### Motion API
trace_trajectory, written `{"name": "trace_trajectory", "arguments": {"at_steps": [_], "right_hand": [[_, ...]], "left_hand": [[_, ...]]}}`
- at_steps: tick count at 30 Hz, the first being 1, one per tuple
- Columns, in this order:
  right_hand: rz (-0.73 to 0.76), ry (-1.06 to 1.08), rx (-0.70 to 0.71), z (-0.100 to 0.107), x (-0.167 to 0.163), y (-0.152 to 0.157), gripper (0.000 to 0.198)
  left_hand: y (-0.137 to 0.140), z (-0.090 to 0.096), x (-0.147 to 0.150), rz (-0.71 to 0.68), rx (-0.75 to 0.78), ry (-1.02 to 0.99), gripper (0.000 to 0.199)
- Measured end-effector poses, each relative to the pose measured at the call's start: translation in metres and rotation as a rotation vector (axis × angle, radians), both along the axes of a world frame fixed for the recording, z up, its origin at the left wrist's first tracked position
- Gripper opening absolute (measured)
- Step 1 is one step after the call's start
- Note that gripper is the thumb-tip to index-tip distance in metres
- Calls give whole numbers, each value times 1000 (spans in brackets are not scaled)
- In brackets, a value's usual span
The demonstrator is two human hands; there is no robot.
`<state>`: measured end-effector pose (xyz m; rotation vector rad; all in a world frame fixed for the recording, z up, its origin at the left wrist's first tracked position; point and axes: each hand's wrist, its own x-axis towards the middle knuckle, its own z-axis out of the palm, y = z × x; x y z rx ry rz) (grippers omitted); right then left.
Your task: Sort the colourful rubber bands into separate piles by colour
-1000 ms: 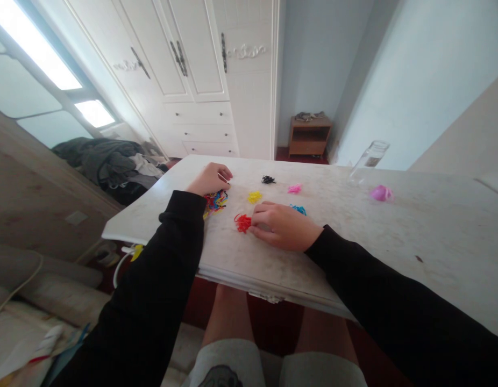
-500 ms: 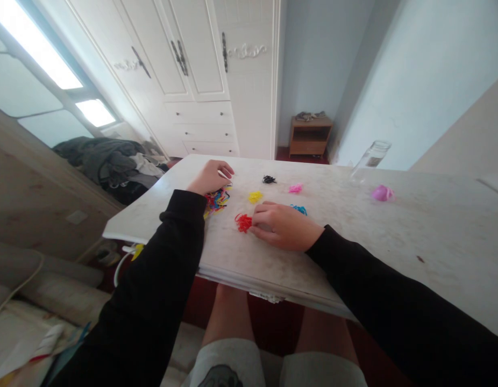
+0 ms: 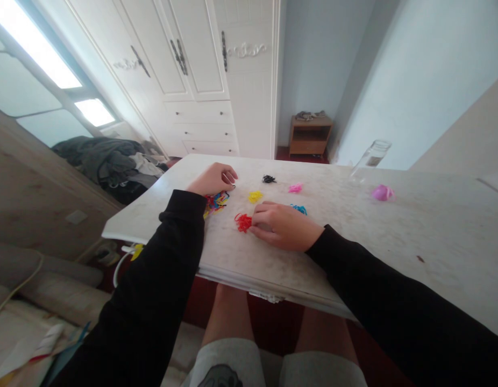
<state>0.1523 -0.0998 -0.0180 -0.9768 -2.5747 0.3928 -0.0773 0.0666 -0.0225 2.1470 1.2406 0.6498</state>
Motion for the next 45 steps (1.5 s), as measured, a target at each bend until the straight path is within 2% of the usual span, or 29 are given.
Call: {"name": "trace_trajectory", "arguments": {"at_steps": [4,13,17,25,34,45], "right_hand": [[2,-11,2,0,0,0,24],[1,-4,21,-2,0,1,25],[-3,-10,23,-2,0,1,25],[-3,-28,17,1,0,0,25],[-9,-35,11,1,0,0,26],[2,-38,18,0,0,0,26]], "left_hand": [[-2,0,1,19,-11,-17,25],[-4,5,6,14,123,-145,20],[-3,6,5,3,117,-144,22],[0,6,2,86,108,-138,21],[-5,7,5,139,96,-318,25],[3,4,3,165,175,-315,25]]}}
